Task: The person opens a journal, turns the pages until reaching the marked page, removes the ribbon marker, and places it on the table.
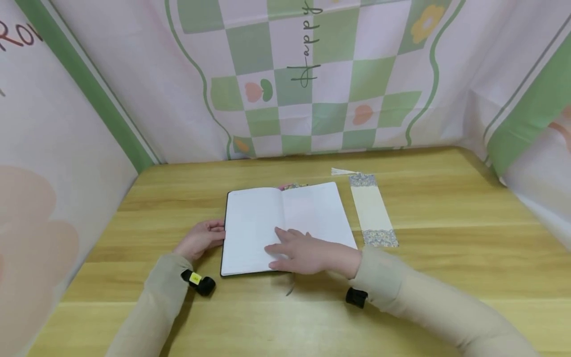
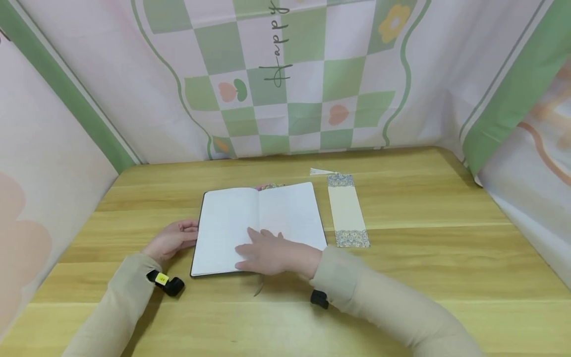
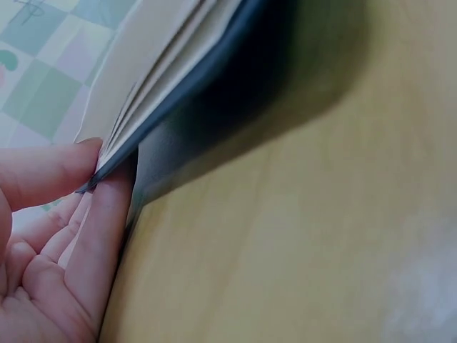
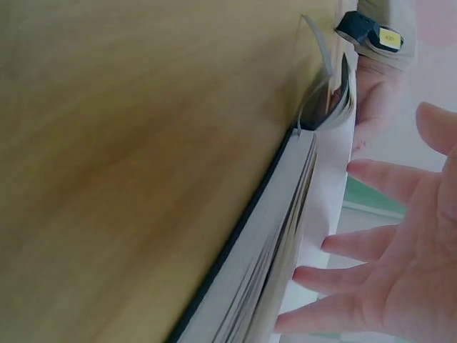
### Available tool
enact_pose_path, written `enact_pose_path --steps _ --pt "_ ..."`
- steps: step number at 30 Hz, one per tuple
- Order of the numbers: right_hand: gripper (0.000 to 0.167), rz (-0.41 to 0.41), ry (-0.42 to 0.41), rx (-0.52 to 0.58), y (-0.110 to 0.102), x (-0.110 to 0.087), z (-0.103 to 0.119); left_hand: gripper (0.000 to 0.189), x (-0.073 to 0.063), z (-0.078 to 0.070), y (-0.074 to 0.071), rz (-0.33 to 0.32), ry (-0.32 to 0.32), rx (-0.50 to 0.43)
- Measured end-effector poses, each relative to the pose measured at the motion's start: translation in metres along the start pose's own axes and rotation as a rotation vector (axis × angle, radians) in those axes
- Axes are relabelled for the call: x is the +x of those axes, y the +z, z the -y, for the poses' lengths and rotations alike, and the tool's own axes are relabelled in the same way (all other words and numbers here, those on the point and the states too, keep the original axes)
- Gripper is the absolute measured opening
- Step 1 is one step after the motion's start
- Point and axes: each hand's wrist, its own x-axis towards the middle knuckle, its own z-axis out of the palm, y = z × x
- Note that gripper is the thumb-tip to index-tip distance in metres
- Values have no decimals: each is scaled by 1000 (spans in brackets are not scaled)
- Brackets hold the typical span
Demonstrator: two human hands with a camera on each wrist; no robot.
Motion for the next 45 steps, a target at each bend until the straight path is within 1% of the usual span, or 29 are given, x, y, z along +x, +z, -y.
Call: enact_pose_path --steps 3,8,12,15,16,21,25,28,35,40,45 --pt "54 13 23 -48 2 2 4 41 0 1 0 10 -2 -7" --pt "54 21 48 -108 2 5 7 46 2 2 -3 -8 -43 -34" --pt "54 20 46 -137 2 8 7 51 3 4 -4 1 -38 -41" --pt "54 16 37 -148 2 7 7 52 1 5 -4 4 -33 -14" --pt "54 14 29 -152 2 7 6 52 1 5 -3 -6 -38 -10" --pt "57 -1 -20 -156 -1 5 -8 48 -1 2 0 -24 -47 -6" --pt "64 -19 -2 -182 -7 -1 -23 47 -2 1 0 -24 -50 -11" --pt "70 -22 13 -223 -11 -7 -33 48 -1 1 -1 -25 -52 -6" --pt "81 -20 -42 -272 -15 -18 -47 49 0 1 -1 -35 -61 5" --pt "79 -41 -78 -317 -16 -23 -54 50 0 2 -1 -32 -56 2" --pt "70 -66 -91 -299 -19 -27 -60 50 0 0 0 -37 -61 1"
